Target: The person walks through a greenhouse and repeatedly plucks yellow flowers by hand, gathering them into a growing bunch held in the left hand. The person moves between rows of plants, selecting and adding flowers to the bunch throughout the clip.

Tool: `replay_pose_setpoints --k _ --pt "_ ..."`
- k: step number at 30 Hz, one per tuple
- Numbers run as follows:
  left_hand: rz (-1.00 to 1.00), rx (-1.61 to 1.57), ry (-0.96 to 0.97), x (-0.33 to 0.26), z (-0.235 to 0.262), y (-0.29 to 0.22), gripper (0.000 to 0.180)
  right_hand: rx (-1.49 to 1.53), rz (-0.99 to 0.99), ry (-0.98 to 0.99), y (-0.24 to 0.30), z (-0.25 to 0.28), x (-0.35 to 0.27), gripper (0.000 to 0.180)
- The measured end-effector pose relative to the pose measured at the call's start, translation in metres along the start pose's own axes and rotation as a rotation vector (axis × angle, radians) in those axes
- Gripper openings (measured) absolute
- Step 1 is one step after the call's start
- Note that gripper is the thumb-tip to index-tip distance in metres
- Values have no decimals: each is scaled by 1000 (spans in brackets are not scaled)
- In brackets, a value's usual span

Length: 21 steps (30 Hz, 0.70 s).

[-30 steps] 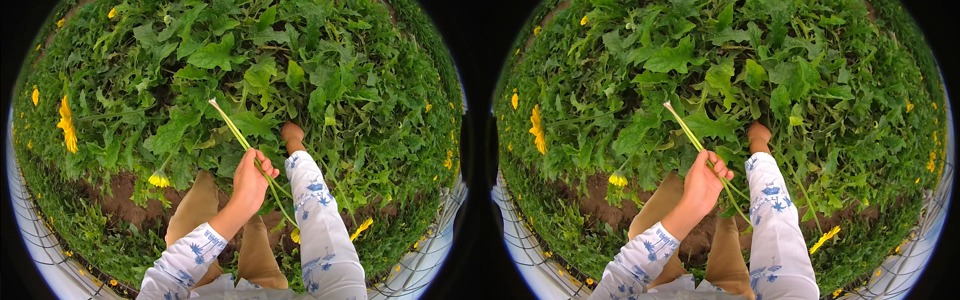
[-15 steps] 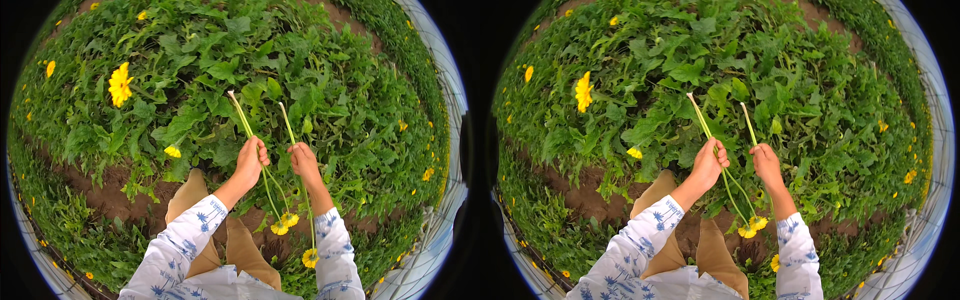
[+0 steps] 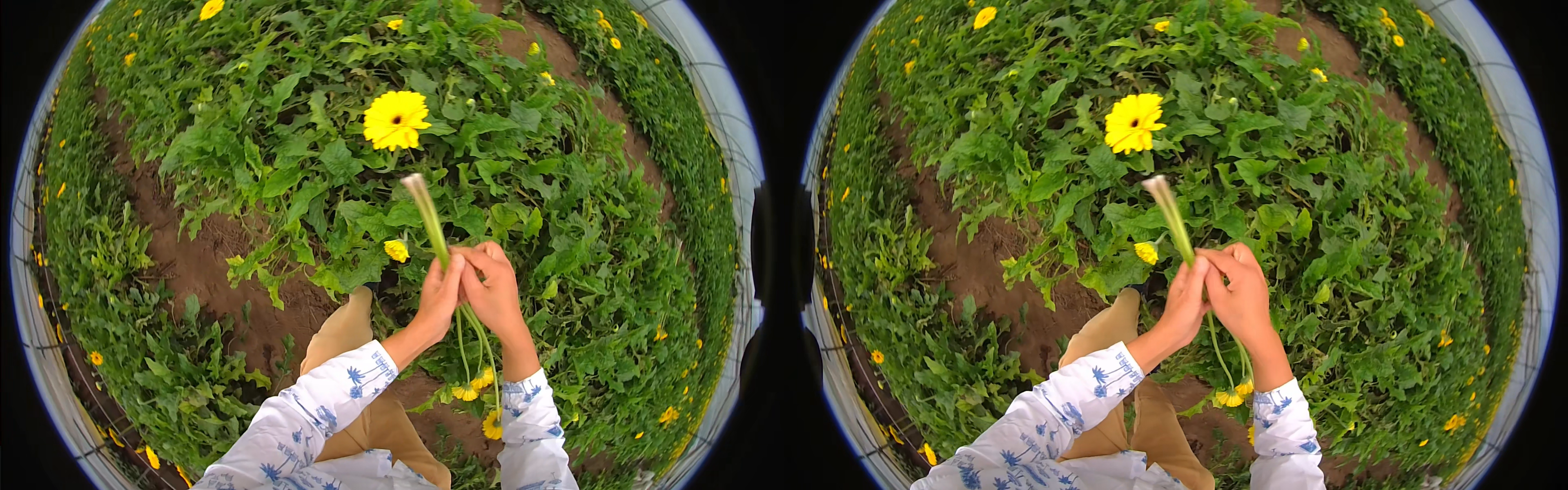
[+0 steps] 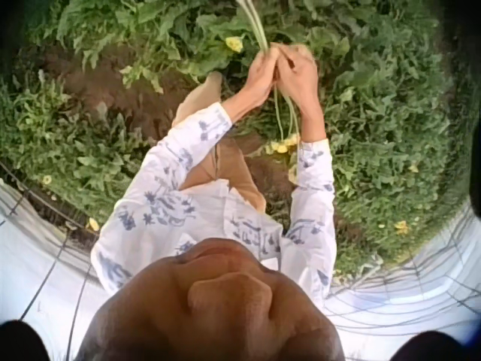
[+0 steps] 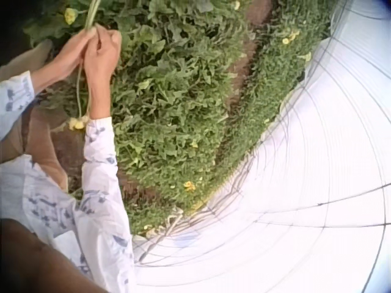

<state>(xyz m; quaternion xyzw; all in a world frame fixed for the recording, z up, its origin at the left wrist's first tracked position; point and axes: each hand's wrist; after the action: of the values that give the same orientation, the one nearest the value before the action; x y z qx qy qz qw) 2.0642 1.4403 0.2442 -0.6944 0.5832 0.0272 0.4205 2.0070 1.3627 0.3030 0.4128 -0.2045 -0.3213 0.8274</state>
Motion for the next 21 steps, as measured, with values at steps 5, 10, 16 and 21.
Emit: replay_pose_setpoints --k 5,10,16,21 --pt "-90 -207 -350 -5 35 -36 29 -37 0 104 9 -23 38 19" --pt "-178 -277 -465 4 62 -58 29 -372 491 273 12 -90 86 25" --pt "-187 -300 -582 10 79 -91 30 -1025 701 397 -28 -160 176 11" --pt "-259 -266 -718 22 109 -118 31 -1230 26 821 -76 -200 222 11"
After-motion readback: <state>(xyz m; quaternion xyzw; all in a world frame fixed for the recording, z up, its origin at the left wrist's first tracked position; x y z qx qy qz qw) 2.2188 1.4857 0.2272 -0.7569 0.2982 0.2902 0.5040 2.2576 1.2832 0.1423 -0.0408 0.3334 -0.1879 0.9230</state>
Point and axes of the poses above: each hand's wrist, its own x-axis towards the middle knuckle, its own z-axis out of the back of the hand, y = z × x, and after that the axes turned 2 degrees about z, right-handed
